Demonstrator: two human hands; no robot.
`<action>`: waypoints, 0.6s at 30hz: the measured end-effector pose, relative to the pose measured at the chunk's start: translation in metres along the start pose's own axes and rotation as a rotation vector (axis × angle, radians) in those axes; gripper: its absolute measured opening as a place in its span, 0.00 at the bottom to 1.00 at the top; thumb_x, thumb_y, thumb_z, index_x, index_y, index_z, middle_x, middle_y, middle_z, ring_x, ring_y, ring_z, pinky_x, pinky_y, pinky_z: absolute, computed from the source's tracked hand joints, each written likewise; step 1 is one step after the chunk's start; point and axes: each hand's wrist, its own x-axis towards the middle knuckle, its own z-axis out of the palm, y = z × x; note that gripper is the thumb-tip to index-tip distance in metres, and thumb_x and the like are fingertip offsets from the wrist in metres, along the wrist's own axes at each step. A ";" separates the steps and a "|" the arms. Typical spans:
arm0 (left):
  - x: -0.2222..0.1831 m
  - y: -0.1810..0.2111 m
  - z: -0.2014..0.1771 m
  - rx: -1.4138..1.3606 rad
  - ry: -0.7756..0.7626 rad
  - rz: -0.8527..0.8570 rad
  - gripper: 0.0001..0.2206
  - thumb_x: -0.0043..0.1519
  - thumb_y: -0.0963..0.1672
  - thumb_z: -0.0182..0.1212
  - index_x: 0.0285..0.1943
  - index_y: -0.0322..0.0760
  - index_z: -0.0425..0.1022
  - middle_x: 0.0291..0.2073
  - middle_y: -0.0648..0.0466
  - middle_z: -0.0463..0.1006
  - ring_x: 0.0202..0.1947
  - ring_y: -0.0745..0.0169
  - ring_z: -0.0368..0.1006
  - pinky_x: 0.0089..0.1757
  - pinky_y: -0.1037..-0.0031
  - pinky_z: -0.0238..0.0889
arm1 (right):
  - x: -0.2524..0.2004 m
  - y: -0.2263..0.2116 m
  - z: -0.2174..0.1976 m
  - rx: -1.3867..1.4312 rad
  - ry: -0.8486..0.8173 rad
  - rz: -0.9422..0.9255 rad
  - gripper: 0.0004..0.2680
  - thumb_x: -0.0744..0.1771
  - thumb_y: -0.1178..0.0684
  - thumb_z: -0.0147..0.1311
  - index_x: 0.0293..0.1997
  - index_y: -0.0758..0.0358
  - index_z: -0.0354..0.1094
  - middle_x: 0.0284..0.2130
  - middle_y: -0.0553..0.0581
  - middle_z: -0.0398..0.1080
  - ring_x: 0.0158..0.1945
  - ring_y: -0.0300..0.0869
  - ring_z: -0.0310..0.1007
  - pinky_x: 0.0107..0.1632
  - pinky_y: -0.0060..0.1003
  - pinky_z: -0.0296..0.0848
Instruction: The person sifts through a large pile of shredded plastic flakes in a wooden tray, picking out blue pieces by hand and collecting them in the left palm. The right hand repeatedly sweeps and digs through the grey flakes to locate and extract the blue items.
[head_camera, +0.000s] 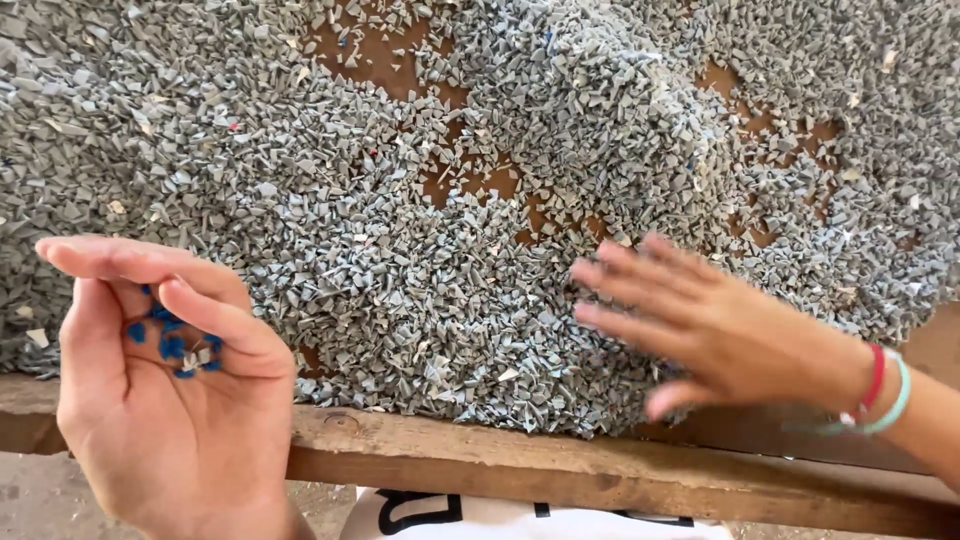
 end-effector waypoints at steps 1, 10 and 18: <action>0.000 0.000 0.000 0.005 -0.003 -0.007 0.09 0.80 0.41 0.54 0.60 0.48 0.80 0.54 0.69 0.78 0.57 0.76 0.72 0.57 0.80 0.73 | 0.002 0.008 0.002 -0.001 0.004 0.009 0.32 0.69 0.25 0.14 0.76 0.58 0.35 0.76 0.62 0.33 0.78 0.51 0.24 0.78 0.47 0.22; -0.003 -0.002 0.004 0.065 0.020 0.064 0.09 0.80 0.41 0.54 0.59 0.47 0.80 0.55 0.72 0.79 0.57 0.81 0.72 0.58 0.86 0.71 | 0.002 0.001 0.008 -0.075 -0.034 0.040 0.38 0.66 0.20 0.16 0.78 0.61 0.29 0.76 0.62 0.28 0.79 0.53 0.19 0.77 0.51 0.20; -0.001 -0.001 0.001 0.069 -0.016 0.053 0.06 0.76 0.39 0.59 0.58 0.37 0.79 0.51 0.61 0.80 0.55 0.77 0.74 0.58 0.89 0.73 | -0.023 -0.002 -0.013 0.035 -0.011 0.025 0.36 0.65 0.20 0.25 0.76 0.56 0.43 0.73 0.65 0.46 0.77 0.55 0.41 0.76 0.56 0.39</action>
